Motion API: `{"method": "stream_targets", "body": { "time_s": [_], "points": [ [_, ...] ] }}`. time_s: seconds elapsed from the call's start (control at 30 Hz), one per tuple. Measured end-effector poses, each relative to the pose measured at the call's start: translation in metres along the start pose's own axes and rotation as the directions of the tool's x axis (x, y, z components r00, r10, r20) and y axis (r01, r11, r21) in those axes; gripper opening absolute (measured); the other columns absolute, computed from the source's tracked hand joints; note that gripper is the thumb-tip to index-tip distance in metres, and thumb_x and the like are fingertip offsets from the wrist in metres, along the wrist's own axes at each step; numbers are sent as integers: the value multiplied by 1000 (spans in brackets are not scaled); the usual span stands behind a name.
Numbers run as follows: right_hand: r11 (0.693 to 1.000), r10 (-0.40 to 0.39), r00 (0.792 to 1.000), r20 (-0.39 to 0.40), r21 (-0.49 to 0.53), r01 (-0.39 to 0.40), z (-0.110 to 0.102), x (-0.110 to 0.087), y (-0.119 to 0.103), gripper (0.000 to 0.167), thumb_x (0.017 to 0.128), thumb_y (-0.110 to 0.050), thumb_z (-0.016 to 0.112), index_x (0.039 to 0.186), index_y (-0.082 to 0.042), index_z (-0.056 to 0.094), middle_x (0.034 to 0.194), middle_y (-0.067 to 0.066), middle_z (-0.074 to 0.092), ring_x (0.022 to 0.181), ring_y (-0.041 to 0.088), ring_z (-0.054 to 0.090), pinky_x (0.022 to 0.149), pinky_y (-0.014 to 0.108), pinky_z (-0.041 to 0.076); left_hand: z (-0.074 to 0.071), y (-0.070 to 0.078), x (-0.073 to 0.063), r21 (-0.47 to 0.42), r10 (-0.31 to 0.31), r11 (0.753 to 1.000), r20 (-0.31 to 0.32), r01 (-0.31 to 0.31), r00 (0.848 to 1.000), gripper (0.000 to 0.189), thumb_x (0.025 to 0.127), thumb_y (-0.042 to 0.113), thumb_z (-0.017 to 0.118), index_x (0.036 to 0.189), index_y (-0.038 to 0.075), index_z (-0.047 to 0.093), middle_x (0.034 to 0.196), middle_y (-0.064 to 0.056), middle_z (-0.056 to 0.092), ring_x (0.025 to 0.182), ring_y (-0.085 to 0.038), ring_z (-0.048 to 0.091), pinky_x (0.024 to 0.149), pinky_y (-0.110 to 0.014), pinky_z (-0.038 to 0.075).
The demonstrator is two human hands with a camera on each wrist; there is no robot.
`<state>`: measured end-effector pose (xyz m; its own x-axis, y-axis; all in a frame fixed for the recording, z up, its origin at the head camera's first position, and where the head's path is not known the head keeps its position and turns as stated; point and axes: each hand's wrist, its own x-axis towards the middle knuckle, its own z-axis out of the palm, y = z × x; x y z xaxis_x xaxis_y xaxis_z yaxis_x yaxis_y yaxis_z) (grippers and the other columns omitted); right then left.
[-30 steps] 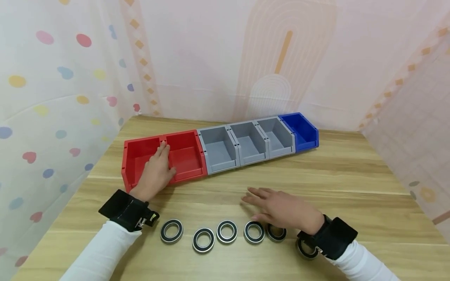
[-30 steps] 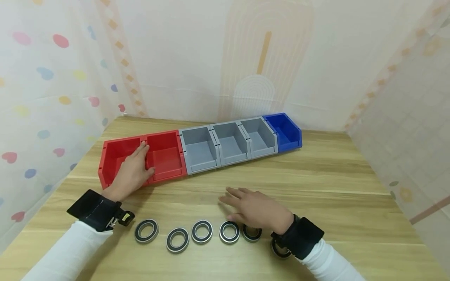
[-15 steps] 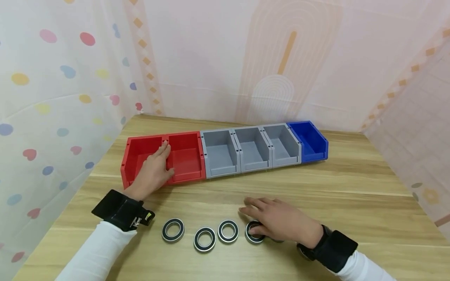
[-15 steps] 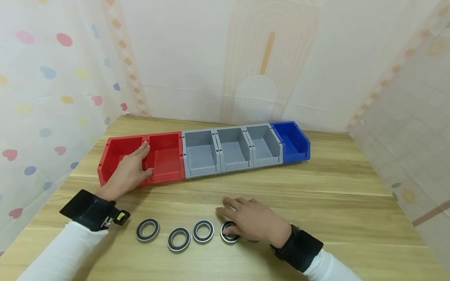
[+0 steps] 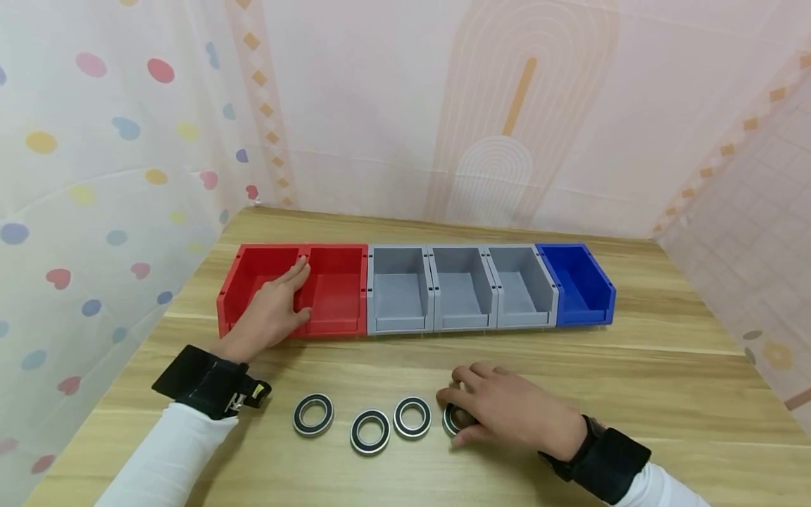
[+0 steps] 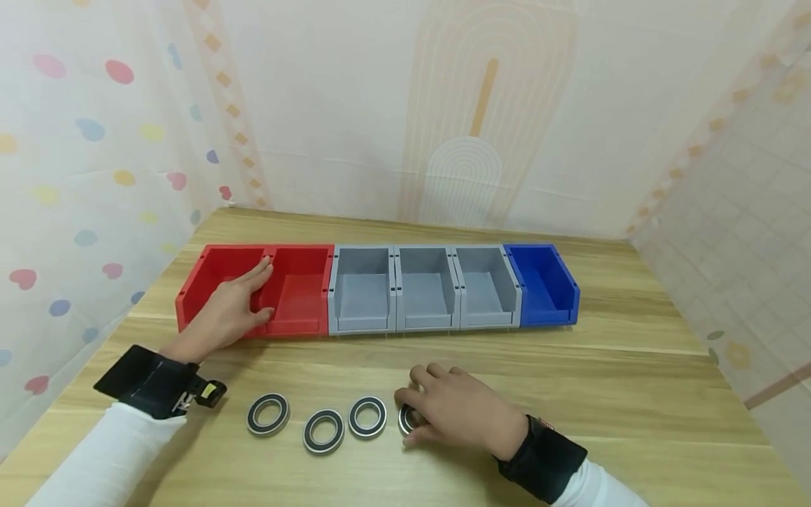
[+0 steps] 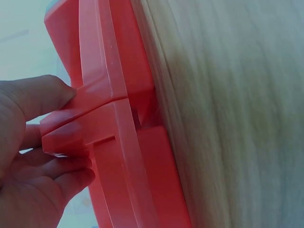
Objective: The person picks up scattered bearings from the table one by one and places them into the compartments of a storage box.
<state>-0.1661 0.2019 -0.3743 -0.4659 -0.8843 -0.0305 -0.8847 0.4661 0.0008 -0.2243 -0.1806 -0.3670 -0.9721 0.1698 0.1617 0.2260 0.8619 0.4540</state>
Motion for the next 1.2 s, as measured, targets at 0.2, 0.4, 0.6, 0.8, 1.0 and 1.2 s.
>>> {"method": "stream_targets", "body": {
  "time_s": [0.2, 0.4, 0.6, 0.8, 1.0, 1.2],
  "points": [
    [999, -16, 1000, 17, -29, 17, 0, -1, -2, 56, 84, -64, 52, 121, -23, 58, 95, -7, 46, 84, 11, 44, 71, 28, 45, 1, -2, 1, -4, 21, 1000, 20, -20, 1000, 80, 79, 4, 75, 145, -5, 31, 152, -21, 26, 45, -16, 46, 53, -25, 47],
    [1000, 18, 996, 90, -23, -16, -4, -2, -3, 55, 84, -61, 56, 121, -22, 57, 92, -8, 47, 83, 10, 46, 73, 28, 45, 1, -2, -1, -2, 33, 999, 16, -33, 999, 81, 77, 4, 76, 145, -4, 31, 152, -19, 28, 48, -15, 47, 60, -28, 52],
    [1000, 21, 995, 95, -19, -19, -2, -1, -3, 49, 85, -57, 60, 118, -21, 57, 90, -10, 47, 83, 9, 46, 76, 28, 45, 0, -2, -2, 1, 42, 999, 30, -42, 999, 81, 78, 4, 75, 145, -4, 32, 152, -19, 28, 47, -15, 46, 56, -26, 48],
    [1000, 9, 995, 94, -28, -7, 0, 0, -4, 47, 86, -54, 62, 118, -20, 57, 92, -9, 50, 85, 9, 49, 79, 29, 46, -1, 0, -7, 2, 40, 999, 36, -40, 999, 81, 78, 4, 76, 145, -3, 32, 152, -18, 28, 50, -14, 48, 61, -30, 53],
    [1000, 4, 995, 102, -10, -3, 1, 2, -2, 47, 87, -53, 61, 120, -20, 57, 96, -8, 53, 88, 9, 51, 78, 30, 47, 0, 1, -15, -3, 41, 999, 36, -41, 999, 81, 78, 6, 76, 145, -4, 32, 152, -19, 28, 50, -13, 46, 63, -31, 53],
    [1000, -19, 998, 64, -12, 20, 2, 0, -2, 46, 85, -51, 65, 118, -20, 58, 95, -9, 54, 88, 9, 52, 79, 29, 47, 2, 0, -17, 17, 57, 998, -24, -56, 998, 77, 78, 8, 77, 143, -4, 37, 149, -19, 33, 87, -31, 63, 77, -44, 55]
  ]
}}
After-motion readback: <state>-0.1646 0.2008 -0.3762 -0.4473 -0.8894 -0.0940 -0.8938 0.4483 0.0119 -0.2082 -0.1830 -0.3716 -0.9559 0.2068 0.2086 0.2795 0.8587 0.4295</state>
